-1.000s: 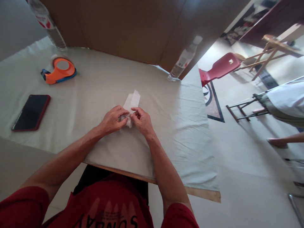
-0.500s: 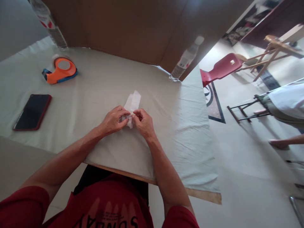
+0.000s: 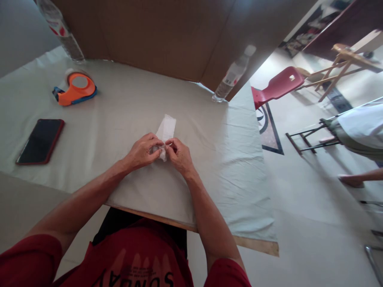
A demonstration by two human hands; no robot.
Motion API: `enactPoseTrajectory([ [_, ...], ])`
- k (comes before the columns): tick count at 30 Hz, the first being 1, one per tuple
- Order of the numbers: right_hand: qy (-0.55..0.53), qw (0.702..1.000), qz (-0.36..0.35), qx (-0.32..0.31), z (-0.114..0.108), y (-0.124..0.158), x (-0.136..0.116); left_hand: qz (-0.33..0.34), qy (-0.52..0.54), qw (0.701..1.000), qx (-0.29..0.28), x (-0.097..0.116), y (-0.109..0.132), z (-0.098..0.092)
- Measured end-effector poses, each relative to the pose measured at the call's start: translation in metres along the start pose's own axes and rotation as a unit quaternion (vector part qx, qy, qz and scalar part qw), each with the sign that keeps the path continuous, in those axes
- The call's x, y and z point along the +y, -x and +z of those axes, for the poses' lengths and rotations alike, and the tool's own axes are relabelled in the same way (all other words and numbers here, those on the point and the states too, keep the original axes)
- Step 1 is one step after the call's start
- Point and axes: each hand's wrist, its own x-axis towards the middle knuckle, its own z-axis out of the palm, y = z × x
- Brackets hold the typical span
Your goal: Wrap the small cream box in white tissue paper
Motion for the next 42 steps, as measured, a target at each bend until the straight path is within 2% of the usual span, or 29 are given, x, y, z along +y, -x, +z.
enactPoseTrajectory([
  [13, 0.024, 1.000, -0.013, 0.000, 0.0001, -0.0025, 0.0017, 0.006, 0.000, 1.000, -0.001, -0.0003, -0.0001, 0.0003],
  [21, 0.043, 0.998, -0.033, 0.021, 0.0021, -0.0018, 0.0007, -0.001, 0.002, 1.000, 0.004, -0.0016, 0.0001, 0.0023],
  [29, 0.004, 1.000, -0.029, 0.005, 0.0028, -0.0006, 0.0035, 0.003, 0.027, 1.000, -0.007, -0.0012, 0.0007, -0.0007],
  [36, 0.046, 0.998, -0.025, 0.032, 0.0016, -0.0005, 0.0021, 0.018, 0.027, 0.999, -0.006, -0.0044, -0.0001, 0.0002],
  [42, 0.028, 0.997, -0.023, 0.070, 0.0041, -0.0004, 0.0002, 0.022, 0.044, 0.999, -0.002, -0.0039, -0.0003, 0.0000],
])
